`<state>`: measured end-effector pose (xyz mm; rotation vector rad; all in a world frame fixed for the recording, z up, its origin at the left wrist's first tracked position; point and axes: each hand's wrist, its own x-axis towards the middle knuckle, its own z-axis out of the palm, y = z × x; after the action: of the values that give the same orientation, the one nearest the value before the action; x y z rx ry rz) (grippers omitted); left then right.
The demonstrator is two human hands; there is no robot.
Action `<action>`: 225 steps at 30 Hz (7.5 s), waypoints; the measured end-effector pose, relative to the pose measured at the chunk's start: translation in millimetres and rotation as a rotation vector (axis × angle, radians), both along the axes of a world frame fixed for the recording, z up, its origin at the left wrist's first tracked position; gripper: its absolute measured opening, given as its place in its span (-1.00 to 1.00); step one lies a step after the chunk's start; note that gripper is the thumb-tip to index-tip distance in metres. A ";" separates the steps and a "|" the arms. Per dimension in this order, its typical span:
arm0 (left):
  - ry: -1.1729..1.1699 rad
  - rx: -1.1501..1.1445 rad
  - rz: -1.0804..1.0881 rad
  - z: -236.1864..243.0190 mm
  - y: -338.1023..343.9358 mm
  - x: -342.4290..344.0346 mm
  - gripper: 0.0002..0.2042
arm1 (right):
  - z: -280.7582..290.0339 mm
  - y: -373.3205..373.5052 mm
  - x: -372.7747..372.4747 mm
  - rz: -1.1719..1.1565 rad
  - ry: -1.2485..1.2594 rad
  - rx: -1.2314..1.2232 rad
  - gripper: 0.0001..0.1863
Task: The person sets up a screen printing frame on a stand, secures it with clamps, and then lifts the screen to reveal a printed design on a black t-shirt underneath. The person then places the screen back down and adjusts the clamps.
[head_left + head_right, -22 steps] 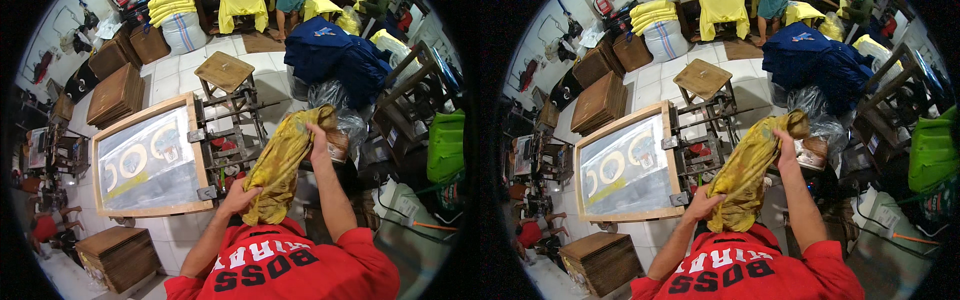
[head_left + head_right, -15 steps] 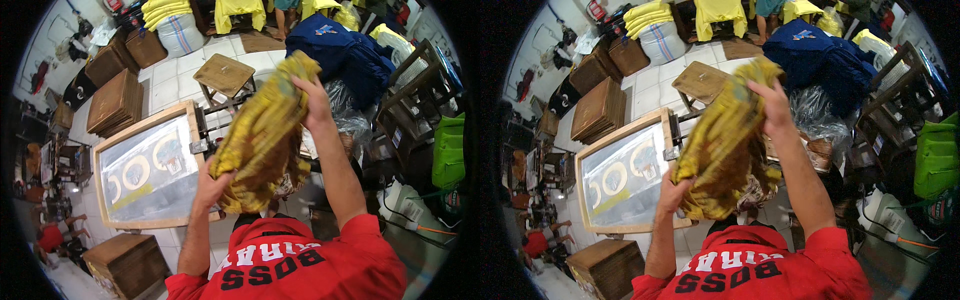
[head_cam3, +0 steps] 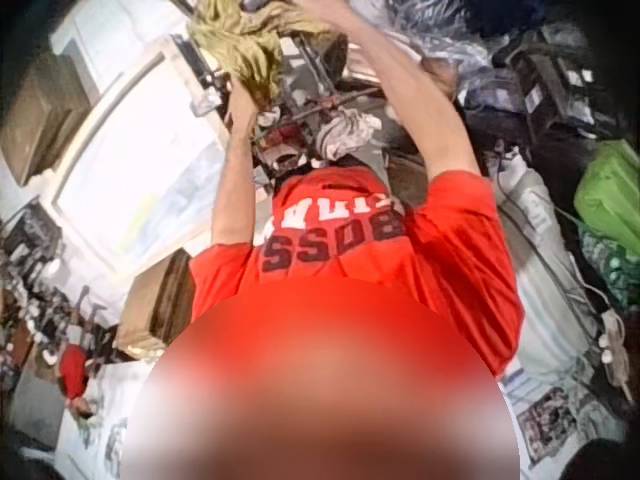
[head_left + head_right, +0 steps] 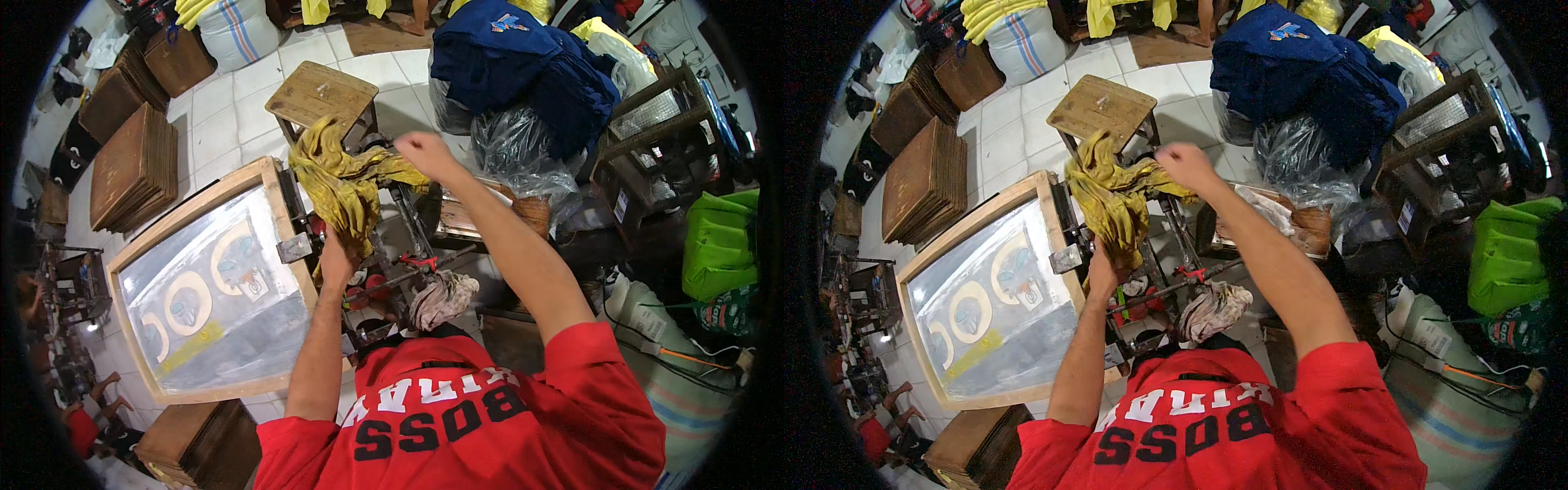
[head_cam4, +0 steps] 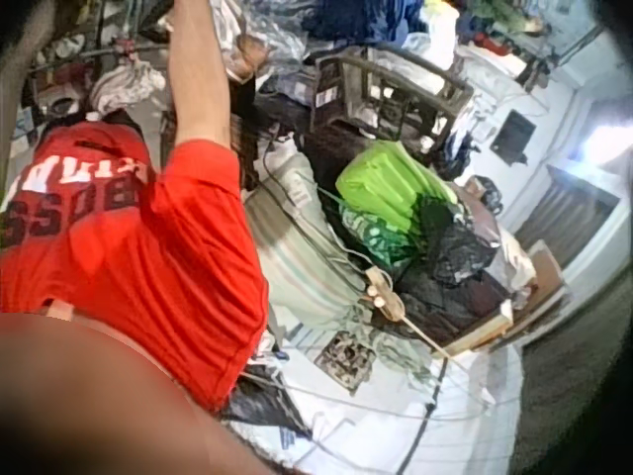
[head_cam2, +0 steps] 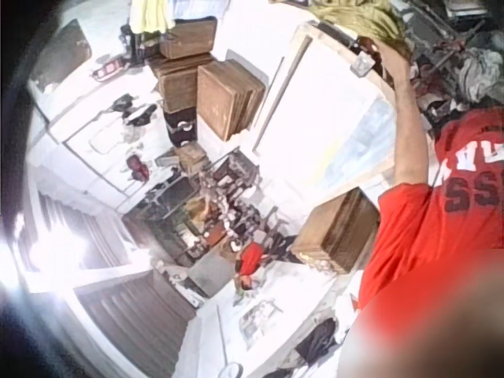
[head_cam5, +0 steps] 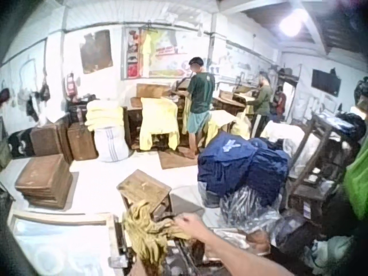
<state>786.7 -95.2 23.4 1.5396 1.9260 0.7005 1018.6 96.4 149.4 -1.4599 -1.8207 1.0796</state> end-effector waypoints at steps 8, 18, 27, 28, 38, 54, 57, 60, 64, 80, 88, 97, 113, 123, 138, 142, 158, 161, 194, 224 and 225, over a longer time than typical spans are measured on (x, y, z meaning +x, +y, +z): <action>0.121 0.090 -0.121 49.8 -17.9 38.4 -0.56 | -107.8 -123.7 129.7 0.194 -0.335 -0.449 -0.52; -0.522 -0.805 0.198 -26.7 22.0 134.0 -0.70 | -81.6 -100.8 98.6 -0.126 0.328 -0.550 -0.70; -1.586 -0.497 1.042 15.3 9.5 132.5 -0.86 | -57.2 -51.9 84.2 -0.058 0.031 -0.204 -0.61; -1.613 -0.500 1.006 24.1 3.3 134.2 -0.87 | -55.5 -41.9 82.0 0.052 -0.036 -0.026 -0.63; -1.402 -0.039 0.893 64.1 -20.3 147.6 -0.81 | -26.7 106.8 36.1 -0.043 -0.039 0.365 -0.68; -0.693 -0.373 -0.300 82.1 -100.0 145.7 -0.63 | 16.2 -59.7 -17.3 0.377 0.249 -1.101 -0.58; -1.457 -0.374 0.143 86.8 -84.2 144.1 -0.43 | 73.9 -81.8 10.1 0.500 0.195 -0.876 -0.61; -2.153 -0.106 0.268 105.0 -64.5 133.9 -0.40 | 98.2 -131.4 39.2 0.623 0.077 -0.810 -0.61; -1.829 -0.292 0.481 128.7 -59.3 135.1 -0.62 | 81.7 -192.1 71.0 0.804 -0.189 -0.841 -0.59; -0.731 -0.045 0.049 91.2 -26.5 135.5 -0.70 | -14.3 -133.1 89.0 -0.154 0.384 -0.581 -0.71; -1.051 -0.103 0.278 62.0 86.4 138.4 -0.51 | -36.9 -39.9 97.1 0.154 0.079 -0.615 -0.65; -1.120 -0.125 0.346 40.4 138.4 152.8 -0.68 | -67.1 -81.5 65.1 -0.131 0.368 -0.781 -0.68; -0.961 -0.226 0.213 47.6 155.0 135.3 -0.74 | -76.8 -104.1 29.3 -0.145 0.295 -0.414 -0.71; -1.005 -0.218 0.262 47.9 153.5 138.2 -0.75 | -81.2 -96.6 42.2 -0.069 0.196 -0.330 -0.67; 0.440 0.083 0.582 29.0 -14.6 142.9 -0.77 | -66.5 -78.3 55.7 0.184 0.121 -0.386 -0.70; 0.504 0.050 0.564 12.3 -22.2 138.6 -0.67 | -71.1 -77.8 56.1 0.223 0.094 -0.381 -0.71; 0.568 -0.019 0.606 12.5 -19.0 138.0 -0.64 | -79.1 -56.9 77.8 0.406 0.099 -0.576 -0.72; 0.556 -0.026 0.617 15.9 -16.1 135.8 -0.63 | -46.3 2.1 107.8 0.707 -0.263 -0.181 -0.83; 0.088 0.193 -0.075 39.9 -110.7 207.2 -0.88 | 10.1 -228.2 177.3 -0.021 0.901 -1.215 -0.78; -1.073 -0.294 0.336 38.8 -43.5 214.1 -0.72 | -42.2 -273.1 121.4 -0.190 0.630 -0.908 -0.79; -1.105 -0.262 0.322 40.6 -43.2 214.8 -0.72 | -41.6 -270.5 124.6 -0.161 0.642 -0.929 -0.79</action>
<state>1001.5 -138.4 64.0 0.4493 1.2972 1.0752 1143.2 -174.0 107.7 -1.4042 -0.7343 2.1470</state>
